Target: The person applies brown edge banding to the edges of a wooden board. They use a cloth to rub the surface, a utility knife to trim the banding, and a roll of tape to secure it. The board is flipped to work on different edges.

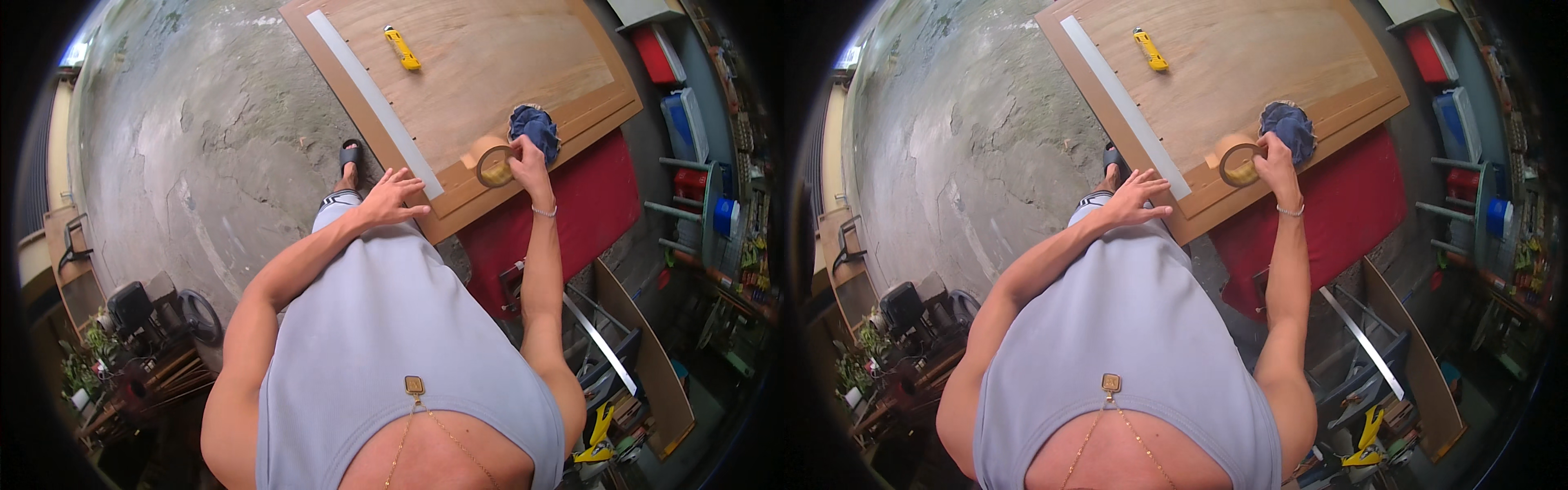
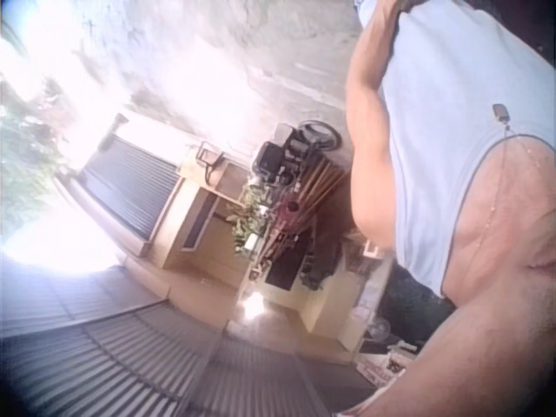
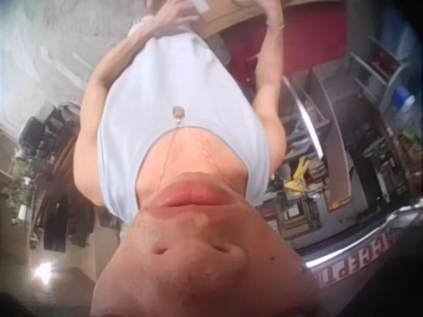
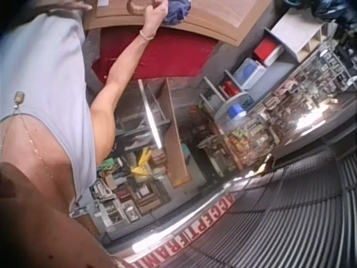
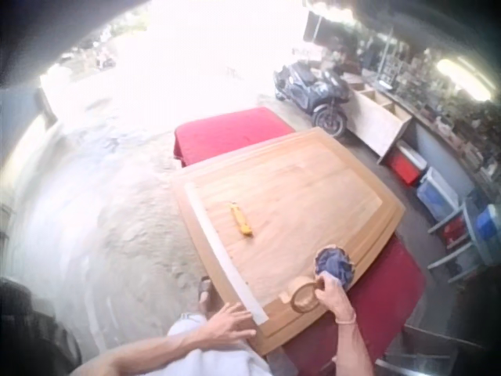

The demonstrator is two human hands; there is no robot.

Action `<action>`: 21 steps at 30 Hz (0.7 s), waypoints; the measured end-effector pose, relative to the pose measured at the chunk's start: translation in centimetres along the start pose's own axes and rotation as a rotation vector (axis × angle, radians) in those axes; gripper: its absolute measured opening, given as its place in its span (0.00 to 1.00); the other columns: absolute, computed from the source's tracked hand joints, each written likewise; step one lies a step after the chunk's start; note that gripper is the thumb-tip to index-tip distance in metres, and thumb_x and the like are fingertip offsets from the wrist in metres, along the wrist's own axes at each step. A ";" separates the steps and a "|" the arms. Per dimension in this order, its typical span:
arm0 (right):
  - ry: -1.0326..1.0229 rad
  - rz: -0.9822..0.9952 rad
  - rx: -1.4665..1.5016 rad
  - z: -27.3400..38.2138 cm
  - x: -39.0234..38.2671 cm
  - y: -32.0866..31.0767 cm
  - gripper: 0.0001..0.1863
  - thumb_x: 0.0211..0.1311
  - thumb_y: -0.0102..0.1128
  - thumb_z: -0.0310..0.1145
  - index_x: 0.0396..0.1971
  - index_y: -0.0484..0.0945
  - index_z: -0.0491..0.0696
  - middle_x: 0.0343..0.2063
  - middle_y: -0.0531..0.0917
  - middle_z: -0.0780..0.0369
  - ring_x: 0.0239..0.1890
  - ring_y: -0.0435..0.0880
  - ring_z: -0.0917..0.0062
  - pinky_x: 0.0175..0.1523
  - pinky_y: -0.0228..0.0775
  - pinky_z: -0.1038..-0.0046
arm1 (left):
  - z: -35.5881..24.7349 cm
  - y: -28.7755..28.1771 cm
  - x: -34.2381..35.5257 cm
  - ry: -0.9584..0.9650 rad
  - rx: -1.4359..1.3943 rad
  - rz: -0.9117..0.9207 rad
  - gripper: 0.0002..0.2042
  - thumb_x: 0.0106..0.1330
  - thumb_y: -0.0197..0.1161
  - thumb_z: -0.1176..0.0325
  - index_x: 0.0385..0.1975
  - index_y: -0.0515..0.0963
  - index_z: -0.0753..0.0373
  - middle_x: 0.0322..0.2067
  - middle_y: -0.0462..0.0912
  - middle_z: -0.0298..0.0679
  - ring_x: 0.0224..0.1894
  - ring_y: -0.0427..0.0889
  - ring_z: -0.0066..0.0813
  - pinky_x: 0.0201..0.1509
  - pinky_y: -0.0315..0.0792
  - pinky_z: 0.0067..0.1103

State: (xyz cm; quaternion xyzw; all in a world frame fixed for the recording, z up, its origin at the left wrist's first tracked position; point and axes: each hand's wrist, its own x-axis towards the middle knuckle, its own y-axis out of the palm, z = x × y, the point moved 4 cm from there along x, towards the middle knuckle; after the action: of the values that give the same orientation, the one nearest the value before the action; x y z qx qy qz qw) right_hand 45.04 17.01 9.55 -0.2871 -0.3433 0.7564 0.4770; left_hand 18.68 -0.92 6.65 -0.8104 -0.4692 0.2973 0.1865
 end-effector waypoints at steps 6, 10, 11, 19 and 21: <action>-0.138 -0.470 0.523 8.6 -4.2 -0.2 0.17 0.48 0.65 0.18 0.38 0.70 0.43 0.38 0.81 0.57 0.41 0.83 0.72 0.43 0.78 0.72 | -4.7 -1.0 0.4 -0.061 -1.151 -0.144 0.37 0.66 0.60 0.46 0.68 0.60 0.65 0.60 0.72 0.42 0.64 0.68 0.35 0.68 0.59 0.31; -0.193 -0.540 0.548 12.9 -6.7 1.1 0.22 0.43 0.68 0.16 0.38 0.69 0.45 0.43 0.77 0.58 0.40 0.81 0.72 0.34 0.80 0.75 | -6.5 -2.4 0.8 -0.152 -1.387 -0.442 0.28 0.69 0.57 0.49 0.61 0.68 0.62 0.55 0.75 0.37 0.60 0.69 0.29 0.64 0.62 0.30; -0.213 -0.546 0.534 13.4 -7.2 1.2 0.23 0.41 0.69 0.15 0.38 0.69 0.46 0.44 0.76 0.57 0.40 0.80 0.72 0.32 0.80 0.76 | -6.4 -2.8 0.7 -0.181 -1.405 -0.488 0.26 0.70 0.57 0.49 0.60 0.69 0.61 0.54 0.75 0.36 0.59 0.70 0.28 0.63 0.62 0.29; -0.240 -0.408 0.402 16.6 -8.2 4.2 0.35 0.39 0.77 0.23 0.50 0.68 0.44 0.42 0.73 0.57 0.41 0.77 0.69 0.37 0.75 0.71 | -2.5 -6.7 0.4 -0.367 -1.440 -0.635 0.11 0.63 0.68 0.63 0.37 0.80 0.63 0.31 0.82 0.32 0.35 0.78 0.18 0.42 0.71 0.20; -0.177 -0.144 0.516 16.9 -6.8 5.6 0.34 0.40 0.80 0.29 0.49 0.72 0.42 0.39 0.79 0.57 0.40 0.80 0.72 0.42 0.75 0.71 | -0.7 -7.9 0.2 -0.397 -1.383 -0.654 0.09 0.63 0.68 0.65 0.33 0.81 0.64 0.28 0.83 0.32 0.32 0.78 0.17 0.39 0.71 0.18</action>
State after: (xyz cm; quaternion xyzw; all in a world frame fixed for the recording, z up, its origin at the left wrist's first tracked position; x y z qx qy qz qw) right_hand 31.85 4.93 15.98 -0.0635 -0.1992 0.8052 0.5550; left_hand 14.05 3.14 11.71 -0.4952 -0.7865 0.0072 -0.3689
